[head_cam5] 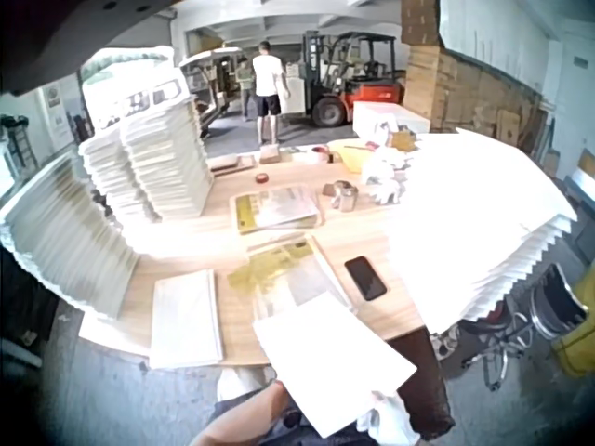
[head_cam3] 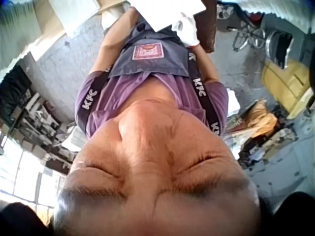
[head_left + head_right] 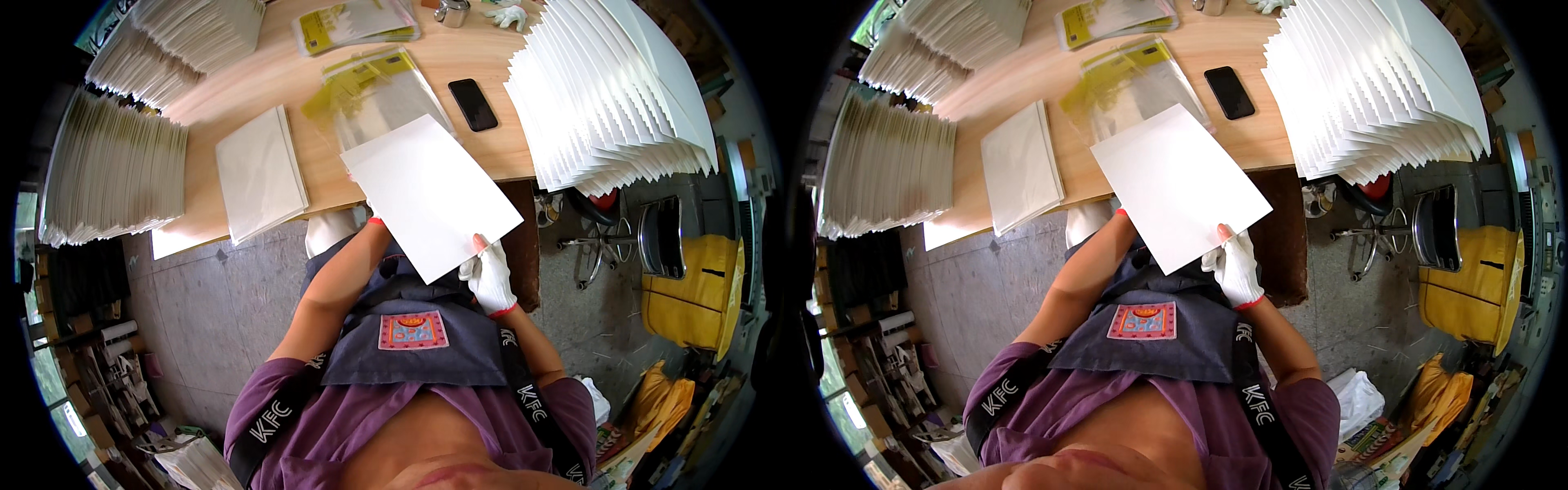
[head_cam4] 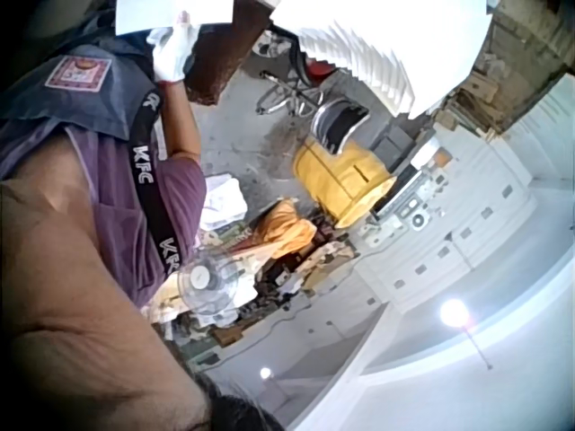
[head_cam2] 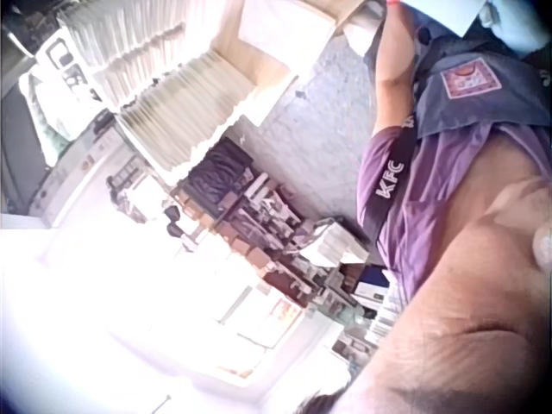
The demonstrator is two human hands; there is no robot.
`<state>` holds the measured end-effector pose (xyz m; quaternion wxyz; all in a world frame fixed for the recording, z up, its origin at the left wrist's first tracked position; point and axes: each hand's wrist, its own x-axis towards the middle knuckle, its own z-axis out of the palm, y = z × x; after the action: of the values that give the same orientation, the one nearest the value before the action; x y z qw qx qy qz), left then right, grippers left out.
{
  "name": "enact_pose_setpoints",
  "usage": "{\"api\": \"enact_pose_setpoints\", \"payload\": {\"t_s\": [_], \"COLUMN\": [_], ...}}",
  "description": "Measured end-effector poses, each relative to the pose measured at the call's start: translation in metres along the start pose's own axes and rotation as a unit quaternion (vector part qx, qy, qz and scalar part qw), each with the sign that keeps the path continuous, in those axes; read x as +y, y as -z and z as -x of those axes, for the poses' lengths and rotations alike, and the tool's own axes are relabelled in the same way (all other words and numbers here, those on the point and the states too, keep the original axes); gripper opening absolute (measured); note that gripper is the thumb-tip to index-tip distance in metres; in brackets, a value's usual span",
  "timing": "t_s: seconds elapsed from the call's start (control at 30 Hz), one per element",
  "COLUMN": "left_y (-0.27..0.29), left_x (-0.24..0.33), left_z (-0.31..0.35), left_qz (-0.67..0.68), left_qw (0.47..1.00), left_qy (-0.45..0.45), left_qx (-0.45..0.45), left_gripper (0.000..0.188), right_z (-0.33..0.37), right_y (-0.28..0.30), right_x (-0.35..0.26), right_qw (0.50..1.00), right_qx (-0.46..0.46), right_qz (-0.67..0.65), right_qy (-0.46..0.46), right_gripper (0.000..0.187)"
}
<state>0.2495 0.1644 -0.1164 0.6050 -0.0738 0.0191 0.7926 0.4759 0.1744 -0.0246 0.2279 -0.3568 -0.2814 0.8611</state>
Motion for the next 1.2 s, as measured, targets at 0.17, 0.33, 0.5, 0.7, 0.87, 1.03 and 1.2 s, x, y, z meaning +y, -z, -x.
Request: {"api": "enact_pose_setpoints", "payload": {"t_s": [0.17,0.33,0.5,0.7,0.87,1.03,1.2], "left_y": [0.014,0.047,0.061,0.062,0.090,0.109,0.066], "left_x": [0.004,-0.005,-0.007,0.003,-0.005,0.006,0.022], "left_z": [0.019,0.052,0.052,0.058,0.067,0.078,0.087], "left_qz": [-0.044,-0.134,-0.194,-0.217,-0.232,-0.286,-0.368], "left_qw": [0.998,0.974,0.948,0.939,0.936,0.916,0.875], "left_qy": [-0.038,-0.112,-0.155,-0.173,-0.171,-0.184,-0.192], "left_qx": [0.033,0.143,0.199,0.204,0.201,0.212,0.248], "left_gripper": [0.035,0.035,0.035,0.036,0.036,0.035,0.030], "right_z": [-0.007,-0.001,0.011,0.005,-0.010,-0.047,-0.053], "right_y": [-0.003,0.009,0.003,0.005,0.001,0.018,-0.004], "right_x": [0.005,0.023,0.022,0.027,0.038,0.068,0.068], "right_qw": [0.999,0.999,0.998,0.997,0.997,0.997,0.998], "right_qx": [-0.010,-0.011,0.002,-0.024,0.001,0.028,0.012], "right_qz": [0.031,0.039,0.058,0.067,0.071,0.064,0.062], "right_qy": [-0.003,-0.023,-0.024,0.005,0.004,-0.025,0.011], "right_gripper": [0.026,0.025,0.025,0.025,0.027,0.033,0.028]}}
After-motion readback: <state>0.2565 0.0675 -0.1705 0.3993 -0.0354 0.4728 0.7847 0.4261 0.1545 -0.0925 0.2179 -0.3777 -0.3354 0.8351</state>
